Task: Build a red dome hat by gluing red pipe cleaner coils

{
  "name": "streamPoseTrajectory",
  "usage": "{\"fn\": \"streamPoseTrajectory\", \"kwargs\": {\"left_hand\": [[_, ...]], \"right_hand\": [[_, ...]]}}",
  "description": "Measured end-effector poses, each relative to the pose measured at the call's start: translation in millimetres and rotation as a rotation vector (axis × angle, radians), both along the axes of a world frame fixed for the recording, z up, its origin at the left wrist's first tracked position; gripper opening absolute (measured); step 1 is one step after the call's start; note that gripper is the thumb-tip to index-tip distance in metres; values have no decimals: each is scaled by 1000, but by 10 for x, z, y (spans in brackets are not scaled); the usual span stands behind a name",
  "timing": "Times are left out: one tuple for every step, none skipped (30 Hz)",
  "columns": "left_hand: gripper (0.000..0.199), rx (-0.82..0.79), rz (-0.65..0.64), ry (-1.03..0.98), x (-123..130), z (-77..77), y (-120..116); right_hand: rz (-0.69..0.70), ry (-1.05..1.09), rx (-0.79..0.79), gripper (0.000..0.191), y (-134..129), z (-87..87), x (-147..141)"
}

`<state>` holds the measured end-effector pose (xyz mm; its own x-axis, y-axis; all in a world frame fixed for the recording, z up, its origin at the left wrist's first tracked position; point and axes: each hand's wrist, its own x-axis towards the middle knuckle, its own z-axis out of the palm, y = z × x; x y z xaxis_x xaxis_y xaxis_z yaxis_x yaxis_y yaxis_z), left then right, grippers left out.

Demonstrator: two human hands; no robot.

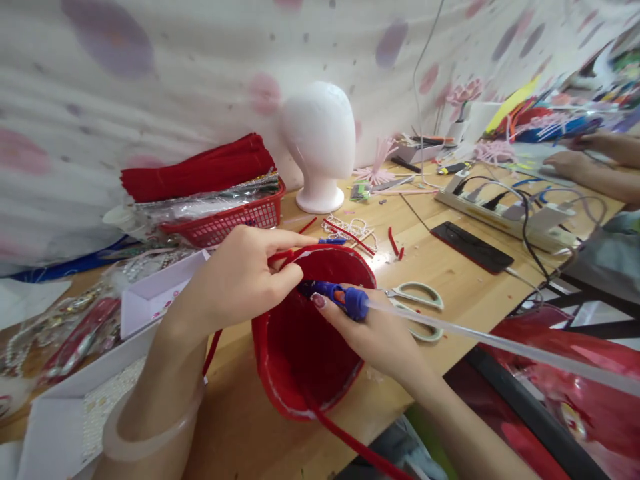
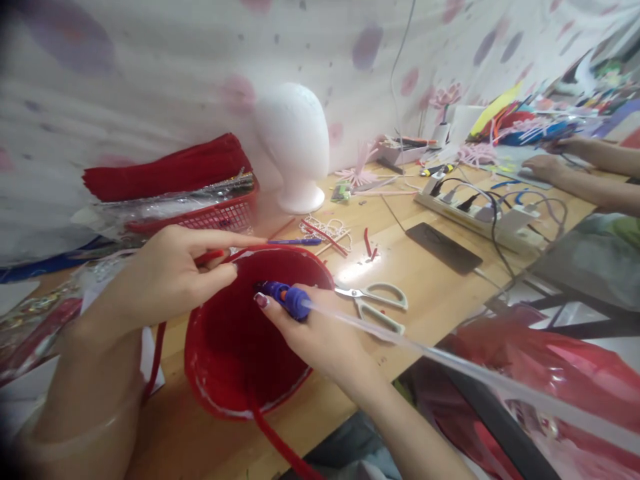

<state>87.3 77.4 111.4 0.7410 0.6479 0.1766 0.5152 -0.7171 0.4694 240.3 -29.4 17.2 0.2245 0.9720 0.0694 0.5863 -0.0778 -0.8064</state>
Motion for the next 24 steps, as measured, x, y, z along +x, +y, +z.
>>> {"fn": "streamPoseTrajectory", "kwargs": {"left_hand": [[47, -16, -4, 8, 13, -9, -2], [47, -23, -6, 15, 25, -20, -3], [47, -22, -6, 21, 37, -31, -1], [46, -13, -5, 26, 45, -41, 0], [45, -2, -3, 28, 51, -49, 2], [44, 6, -4, 33, 53, -54, 3], [43, 10, -8, 38, 52, -57, 2], [41, 11, -11, 39, 51, -58, 1], [40, 8, -10, 34, 49, -59, 0], [37, 5, -10, 23, 47, -60, -3], [35, 0, -15, 5, 47, -62, -5], [34, -5, -22, -15, 48, -66, -8], [33, -9, -32, -33, 50, -70, -9], [32, -9, -44, -43, 53, -76, -11], [31, -6, -55, -45, 58, -81, -12], [31, -1, -65, -38, 62, -86, -13], [31, 5, -72, -27, 66, -90, -13], [31, 13, -77, -19, 69, -93, -12], [31, 19, -81, -18, 71, -94, -12], [30, 24, -83, -20, 73, -94, -11], [30, 30, -82, -22, 74, -93, -9], [30, 36, -79, -20, 74, -92, -8], [30, 43, -74, -17, 74, -90, -7], [30, 48, -71, -11, 73, -89, -7]], "right_hand": [[5, 1, -8, 46, 8, 4, -11], [6, -4, -17, 46, 13, 6, -20], [5, -19, -30, 47, 13, 6, -27], [4, -41, -46, 48, 7, 8, -30], [4, -65, -62, 49, -2, 11, -28], [2, -91, -78, 50, -14, 16, -21], [1, -112, -92, 52, -25, 22, -12], [1, -124, -106, 53, -34, 29, 0], [0, -127, -118, 53, -38, 35, 11], [-1, -124, -129, 53, -37, 37, 20], [1, -121, -137, 51, -31, 35, 28], [5, -118, -136, 49, -22, 29, 32], [9, -120, -128, 46, -11, 20, 33], [11, -126, -117, 44, -2, 8, 32], [11, -134, -109, 43, 5, -4, 29], [5, -142, -104, 43, 9, -15, 23], [-2, -148, -107, 44, 10, -23, 18], [-9, -150, -116, 45, 8, -27, 12], [-13, -150, -125, 46, 5, -28, 6], [-17, -149, -127, 45, 2, -27, 2], [-16, -148, -120, 45, -1, -25, -1], [-13, -148, -108, 44, -2, -24, -2], [-9, -146, -93, 43, -2, -24, -2], [-8, -141, -79, 43, -2, -26, -1]]}}
